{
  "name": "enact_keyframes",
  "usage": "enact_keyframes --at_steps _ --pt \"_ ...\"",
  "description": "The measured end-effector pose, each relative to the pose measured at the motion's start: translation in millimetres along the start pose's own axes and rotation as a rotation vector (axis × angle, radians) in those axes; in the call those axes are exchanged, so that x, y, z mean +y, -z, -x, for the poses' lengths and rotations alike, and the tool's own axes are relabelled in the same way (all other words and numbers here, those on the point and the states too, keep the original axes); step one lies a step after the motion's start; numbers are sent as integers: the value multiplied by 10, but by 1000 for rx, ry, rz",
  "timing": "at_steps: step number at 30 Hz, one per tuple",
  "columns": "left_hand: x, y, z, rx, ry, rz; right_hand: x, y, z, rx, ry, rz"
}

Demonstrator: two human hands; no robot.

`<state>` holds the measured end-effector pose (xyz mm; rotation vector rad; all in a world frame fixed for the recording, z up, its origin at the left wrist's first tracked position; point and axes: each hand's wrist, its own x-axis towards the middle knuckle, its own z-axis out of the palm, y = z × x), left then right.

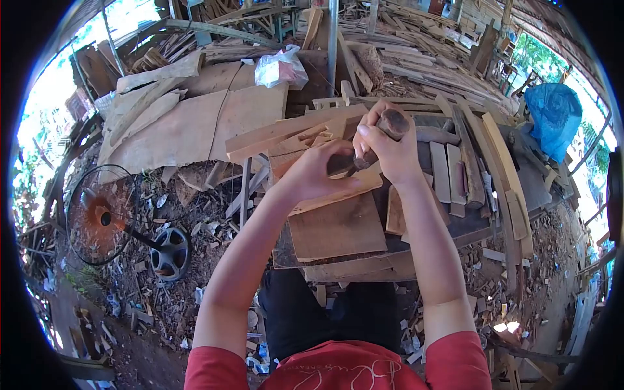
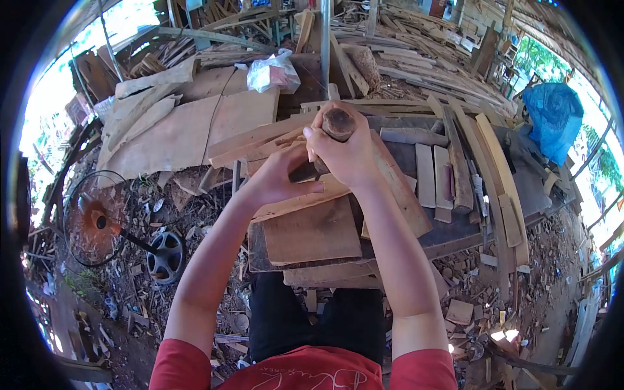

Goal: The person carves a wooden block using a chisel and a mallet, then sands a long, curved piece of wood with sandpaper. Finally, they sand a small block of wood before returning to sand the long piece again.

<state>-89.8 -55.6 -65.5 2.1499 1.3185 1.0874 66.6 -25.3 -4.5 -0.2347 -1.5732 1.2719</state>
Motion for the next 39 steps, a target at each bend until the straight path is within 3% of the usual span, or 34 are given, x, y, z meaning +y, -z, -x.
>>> enact_keyframes --at_steps 2,4,7,10,11,15,20,24,26,28,30,31,33,34,36,37,39 --pt "167 11 -104 -101 -23 315 13 -6 -15 19 30 59" --pt "115 -221 -148 -27 -83 388 43 -9 -49 38 60 121" --pt "127 -443 -167 318 -164 433 89 -12 -108 -12 150 213" --pt "-3 -485 -205 254 -20 532 57 -61 -160 -1 137 238" --pt "-74 -537 -227 288 -71 594 35 -80 -169 -17 140 292" --pt "-51 -535 -221 408 -177 594 54 -153 -180 -12 69 372" --pt "-51 -543 -187 400 -148 695 -59 -242 -147 -10 -53 535" --pt "-174 -539 -202 390 -116 561 -98 -138 -117 -47 -115 702" --pt "-113 -600 -224 391 -137 597 15 76 -46 -76 138 742" --pt "-10 -626 -224 390 -128 620 23 251 71 -89 176 632" --pt "137 -625 -246 424 -161 437 170 510 228 78 69 356" --pt "135 -653 -255 402 -128 412 247 665 294 74 64 362" --pt "207 -661 -240 381 -68 391 384 971 414 297 -127 700" --pt "258 -644 -231 356 -10 361 398 1064 493 293 -126 703" --pt "395 -576 -206 314 56 365 420 1192 714 421 -381 1016" --pt "432 -553 -195 267 123 368 479 1291 819 419 -376 1014" --pt "373 -590 -202 312 85 363 561 1458 1014 306 -574 1297"
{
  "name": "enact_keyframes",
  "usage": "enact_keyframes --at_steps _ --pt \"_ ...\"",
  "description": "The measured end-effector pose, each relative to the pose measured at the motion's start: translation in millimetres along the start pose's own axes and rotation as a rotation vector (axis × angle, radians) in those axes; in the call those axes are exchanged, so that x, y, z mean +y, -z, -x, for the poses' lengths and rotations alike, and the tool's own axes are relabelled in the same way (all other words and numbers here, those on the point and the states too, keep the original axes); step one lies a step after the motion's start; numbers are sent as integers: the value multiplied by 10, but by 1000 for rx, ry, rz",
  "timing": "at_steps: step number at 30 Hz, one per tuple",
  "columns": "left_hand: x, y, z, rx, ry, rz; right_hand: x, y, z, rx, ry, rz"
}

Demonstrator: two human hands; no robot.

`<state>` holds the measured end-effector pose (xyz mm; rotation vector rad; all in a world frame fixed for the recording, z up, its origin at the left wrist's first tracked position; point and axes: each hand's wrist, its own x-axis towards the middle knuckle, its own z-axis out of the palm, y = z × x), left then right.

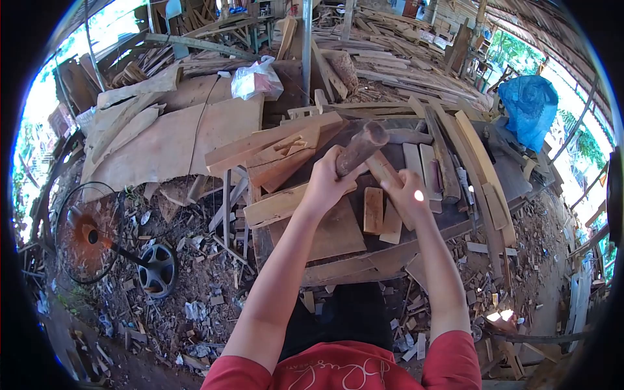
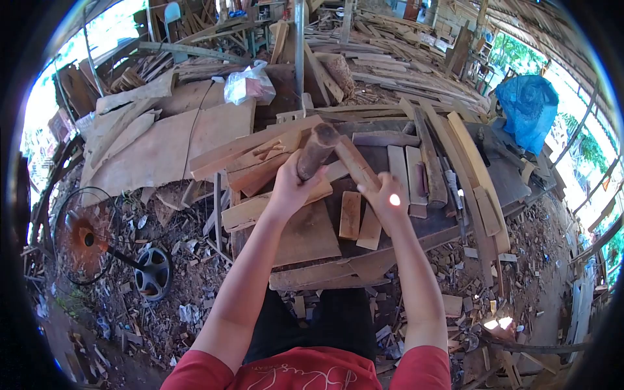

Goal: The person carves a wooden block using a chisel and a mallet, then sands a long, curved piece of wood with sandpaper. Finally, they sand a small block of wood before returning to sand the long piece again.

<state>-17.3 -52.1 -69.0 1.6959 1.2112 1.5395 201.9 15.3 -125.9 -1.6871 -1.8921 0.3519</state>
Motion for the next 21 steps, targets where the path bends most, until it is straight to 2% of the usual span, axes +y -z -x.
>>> enact_keyframes --at_steps 1,3,8,10,13,14,16,20,21 --pt "-28 -24 -14 35 -41 9 9 15 86 10 -2 4" --pt "-61 -32 -27 49 -55 3 -38 16 267 94 12 274" --pt "-121 -14 -47 77 -75 -3 16 -5 308 85 -33 322" --pt "-135 -8 -66 128 -121 89 68 -2 317 33 -10 498" --pt "-112 76 -63 59 -24 0 161 -14 361 24 -5 524" --pt "-134 61 -60 54 -25 3 180 13 363 26 -9 525" --pt "-178 22 -67 56 -83 96 56 197 399 -163 -105 454" --pt "-110 3 -74 35 -85 20 -39 414 446 -206 -98 497" --pt "-97 3 -66 40 -96 28 15 457 451 -199 -87 401"
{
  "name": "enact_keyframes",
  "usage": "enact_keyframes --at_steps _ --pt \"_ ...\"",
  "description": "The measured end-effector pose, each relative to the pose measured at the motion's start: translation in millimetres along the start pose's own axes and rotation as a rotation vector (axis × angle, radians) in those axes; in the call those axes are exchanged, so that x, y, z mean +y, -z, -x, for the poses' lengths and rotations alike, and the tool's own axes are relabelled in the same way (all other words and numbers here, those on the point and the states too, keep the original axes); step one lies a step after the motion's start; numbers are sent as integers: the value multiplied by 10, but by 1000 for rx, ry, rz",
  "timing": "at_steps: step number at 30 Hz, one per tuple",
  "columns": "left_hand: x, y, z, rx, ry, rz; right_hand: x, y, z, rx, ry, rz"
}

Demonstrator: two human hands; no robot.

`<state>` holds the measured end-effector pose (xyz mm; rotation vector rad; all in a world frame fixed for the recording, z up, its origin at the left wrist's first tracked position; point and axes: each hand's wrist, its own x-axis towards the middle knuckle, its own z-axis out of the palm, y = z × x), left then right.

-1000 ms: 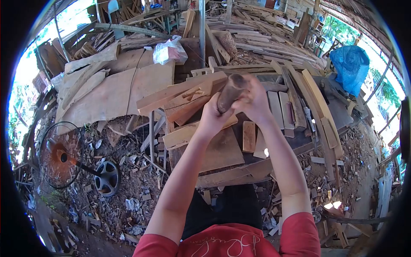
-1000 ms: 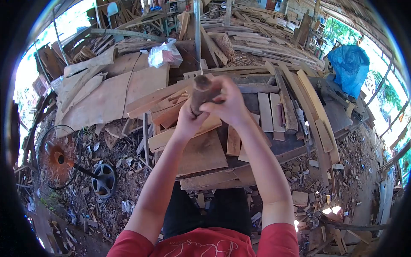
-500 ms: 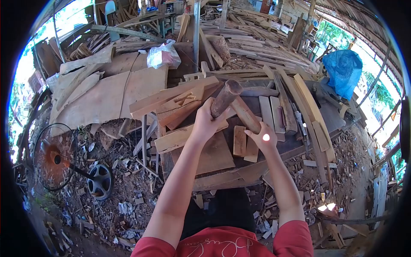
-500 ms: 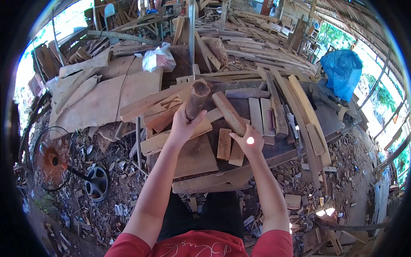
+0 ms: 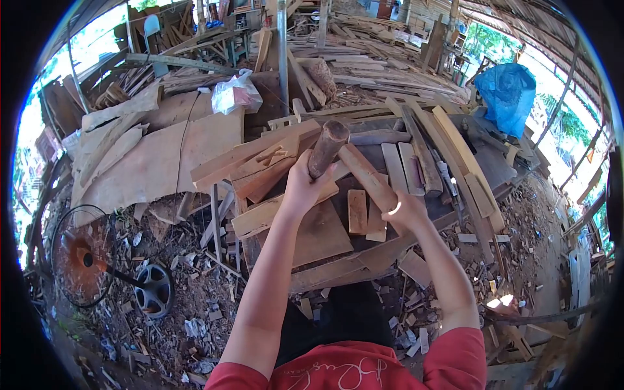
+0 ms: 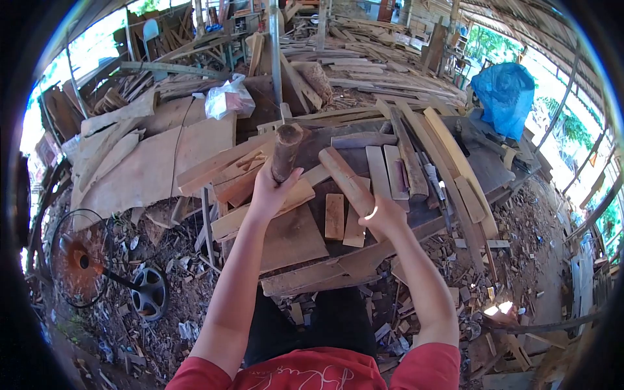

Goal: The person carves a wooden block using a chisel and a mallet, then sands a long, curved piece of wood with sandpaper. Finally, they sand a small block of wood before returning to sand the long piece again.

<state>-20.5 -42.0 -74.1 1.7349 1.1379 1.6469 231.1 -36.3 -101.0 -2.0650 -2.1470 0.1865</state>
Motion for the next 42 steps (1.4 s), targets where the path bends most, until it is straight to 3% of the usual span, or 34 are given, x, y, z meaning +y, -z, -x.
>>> enact_keyframes --at_steps 2,4,6,8,10,11,13,17,20,22,24,25,26,28,29,30,32,34,36,37,38,40,41,42 --pt "11 17 17 8 -9 8 161 28 -30 5 20 -93" --pt "-10 29 20 -5 7 -18 235 122 -78 -158 -7 -442" --pt "-33 30 13 4 -9 18 232 393 21 -195 -21 -457" --pt "-43 41 -6 23 -25 54 299 616 53 -120 52 -890" --pt "-58 60 -16 16 -19 42 229 816 73 145 255 -1204" --pt "-65 69 -20 22 -13 39 139 917 102 136 257 -1203" --pt "-61 84 -33 -11 11 93 -101 1090 195 318 470 -1705" --pt "-59 97 -56 -17 40 125 -111 1153 287 212 559 -1354" --pt "-110 117 -53 0 -20 137 -323 1365 560 160 616 -245" --pt "14 197 -37 -24 108 116 -313 1408 552 231 631 -290" --pt "-46 183 -21 -36 100 135 -397 1442 580 531 427 -805" --pt "-50 175 -19 -20 64 128 -343 1379 463 587 445 -989" --pt "-48 171 -24 -2 27 121 -382 1364 433 589 446 -990" --pt "3 170 -24 -13 44 104 -527 1326 431 436 579 -1360" --pt "22 166 -25 -22 63 88 -493 1306 422 594 461 -819" --pt "16 164 -26 -23 62 84 -506 1360 427 594 460 -823" --pt "-36 160 -17 -5 34 171 -594 1655 479 248 674 -297" --pt "-90 179 -46 21 12 159 -690 1975 515 27 475 -272" --pt "-127 204 -24 55 6 153 -695 1966 479 506 573 -523" --pt "-126 216 -27 63 14 167 -688 1926 397 615 536 -660" --pt "-115 225 -40 69 17 179 -728 1850 377 613 537 -661" --pt "-80 211 -38 65 -2 173 -847 1633 362 467 518 -1130" --pt "-73 194 -32 65 -20 171 -819 1468 273 571 459 -913" --pt "-81 181 -32 67 -19 168 -833 1464 280 569 460 -916"
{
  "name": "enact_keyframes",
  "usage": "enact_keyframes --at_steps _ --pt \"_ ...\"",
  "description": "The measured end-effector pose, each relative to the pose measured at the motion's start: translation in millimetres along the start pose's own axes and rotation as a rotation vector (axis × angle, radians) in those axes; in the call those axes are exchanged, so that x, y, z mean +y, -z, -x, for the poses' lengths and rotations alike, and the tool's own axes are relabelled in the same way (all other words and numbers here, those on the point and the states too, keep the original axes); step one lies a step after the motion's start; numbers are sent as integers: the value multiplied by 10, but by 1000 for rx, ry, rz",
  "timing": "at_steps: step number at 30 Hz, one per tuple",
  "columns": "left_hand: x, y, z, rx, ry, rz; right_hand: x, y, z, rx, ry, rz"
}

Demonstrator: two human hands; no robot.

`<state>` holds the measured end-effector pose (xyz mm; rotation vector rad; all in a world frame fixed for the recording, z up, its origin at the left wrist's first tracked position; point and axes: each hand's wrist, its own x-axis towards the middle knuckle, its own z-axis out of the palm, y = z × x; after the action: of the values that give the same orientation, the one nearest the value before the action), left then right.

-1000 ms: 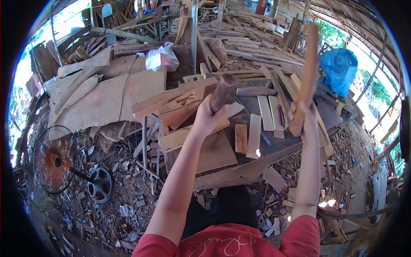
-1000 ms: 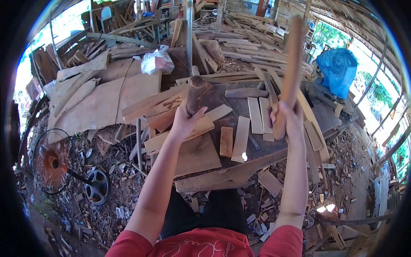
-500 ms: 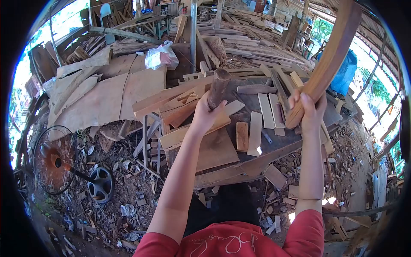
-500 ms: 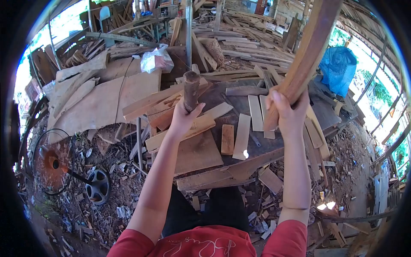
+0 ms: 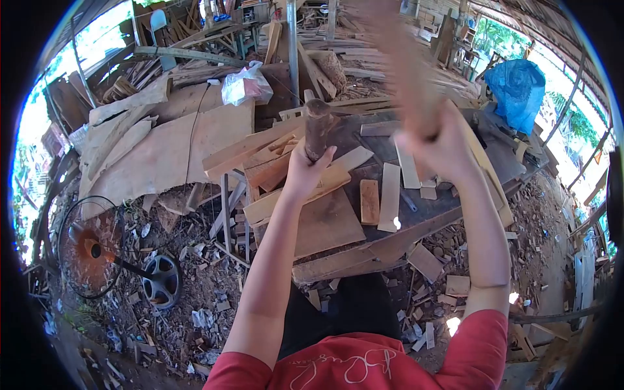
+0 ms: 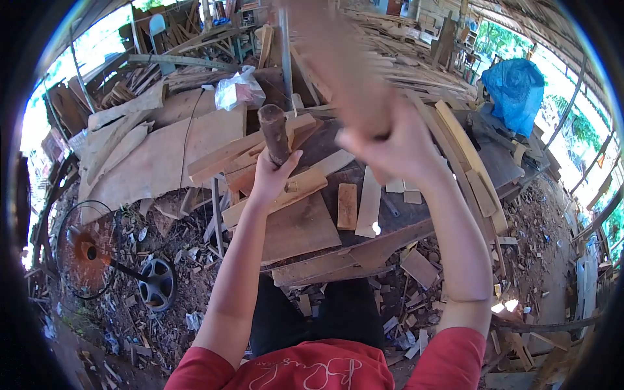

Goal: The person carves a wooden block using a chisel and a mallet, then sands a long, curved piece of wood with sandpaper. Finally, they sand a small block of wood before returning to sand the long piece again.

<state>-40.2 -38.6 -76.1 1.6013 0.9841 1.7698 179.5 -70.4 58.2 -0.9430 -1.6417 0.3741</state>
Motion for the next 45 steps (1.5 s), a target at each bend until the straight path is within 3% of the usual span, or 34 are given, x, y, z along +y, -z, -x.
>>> enact_keyframes --at_steps 2,4,7,8,10,11,12,14,18,20,21,25,27,33,37,40,42,43,45 --pt "-33 1 22 0 27 -18 -66 -17 28 -569 179 403" --pt "-54 36 5 7 30 -15 -161 13 -4 -505 213 458" --pt "-80 59 -8 20 36 -14 -154 -21 -46 3 274 133" --pt "-83 67 -13 15 35 -31 -156 -57 -34 2 274 134" --pt "0 12 -2 -1 14 -5 -131 -128 -10 78 49 -276" --pt "27 -12 8 -18 -2 23 -31 -150 -5 91 162 -122" --pt "-13 -16 5 -17 -2 21 -55 -154 29 90 161 -124" --pt "-153 -37 15 -3 -39 11 -122 -146 158 -502 87 501" --pt "-240 154 -15 52 38 57 226 -172 276 -506 -75 347" --pt "-285 210 -8 87 24 104 500 -186 291 -289 -84 319" --pt "-238 210 5 116 32 83 522 -179 280 -288 -182 429" --pt "-254 244 -3 122 9 146 959 -202 390 -283 -210 540" --pt "-235 212 -11 165 49 135 1211 -210 478 -391 -374 718" --pt "-219 113 -49 172 -5 87 1552 -291 644 -612 -400 982" --pt "-189 94 -52 133 -1 76 1702 -308 687 -616 -358 1008" --pt "-199 93 -52 125 0 62 1678 -328 657 -487 -201 999" --pt "-203 93 -55 121 14 47 1502 -362 566 -336 -177 838" --pt "-203 81 -57 107 3 40 1120 -392 450 -399 -317 713" --pt "-203 63 -53 97 -8 32 869 -504 332 -368 -229 382"
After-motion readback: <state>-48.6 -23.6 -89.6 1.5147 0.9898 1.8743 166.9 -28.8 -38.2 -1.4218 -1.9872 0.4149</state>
